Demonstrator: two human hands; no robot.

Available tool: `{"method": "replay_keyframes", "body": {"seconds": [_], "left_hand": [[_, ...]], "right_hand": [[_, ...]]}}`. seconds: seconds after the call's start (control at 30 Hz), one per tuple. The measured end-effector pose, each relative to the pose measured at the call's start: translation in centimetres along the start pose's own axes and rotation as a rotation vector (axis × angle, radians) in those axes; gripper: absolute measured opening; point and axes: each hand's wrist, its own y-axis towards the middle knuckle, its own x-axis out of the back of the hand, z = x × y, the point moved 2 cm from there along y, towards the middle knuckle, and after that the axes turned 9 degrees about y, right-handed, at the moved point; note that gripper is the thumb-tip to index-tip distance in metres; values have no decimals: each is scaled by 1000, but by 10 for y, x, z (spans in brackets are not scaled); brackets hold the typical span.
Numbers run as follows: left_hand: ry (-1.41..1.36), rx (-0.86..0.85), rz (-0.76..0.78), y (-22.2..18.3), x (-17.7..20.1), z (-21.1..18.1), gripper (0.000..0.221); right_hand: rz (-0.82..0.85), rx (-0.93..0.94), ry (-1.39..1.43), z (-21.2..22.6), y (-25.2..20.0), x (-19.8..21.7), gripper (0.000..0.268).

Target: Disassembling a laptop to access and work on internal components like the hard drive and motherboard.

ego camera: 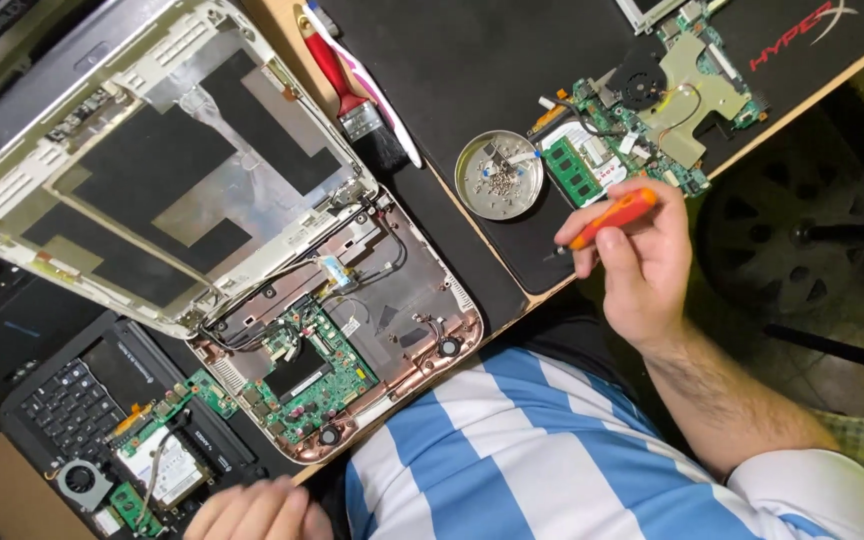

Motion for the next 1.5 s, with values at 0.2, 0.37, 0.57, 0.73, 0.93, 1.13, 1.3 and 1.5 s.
{"method": "replay_keyframes", "body": {"seconds": [0.2,0.37,0.57,0.73,0.93,1.13,1.3,1.5], "left_hand": [[-38,58,-165,29,-47,-4,21],[-23,69,-107,27,-57,1,20],[-94,56,-142,29,-71,5,20],[-119,99,-132,22,-72,6,16],[-131,153,-58,23,-68,3,16],[-240,131,-1,31,-65,5,17],[-242,131,-25,31,-65,3,15],[-202,190,-49,32,-62,-3,12]], "right_hand": [[54,69,-116,-3,17,-9,29],[122,153,-299,-8,31,-6,23],[355,72,-635,-5,46,-13,15],[471,176,-849,-15,49,-25,25],[487,262,-791,-14,46,-28,21],[557,209,-758,-11,33,-24,31],[334,88,-339,-5,32,-8,16],[204,86,-457,-1,40,-5,23]]}}
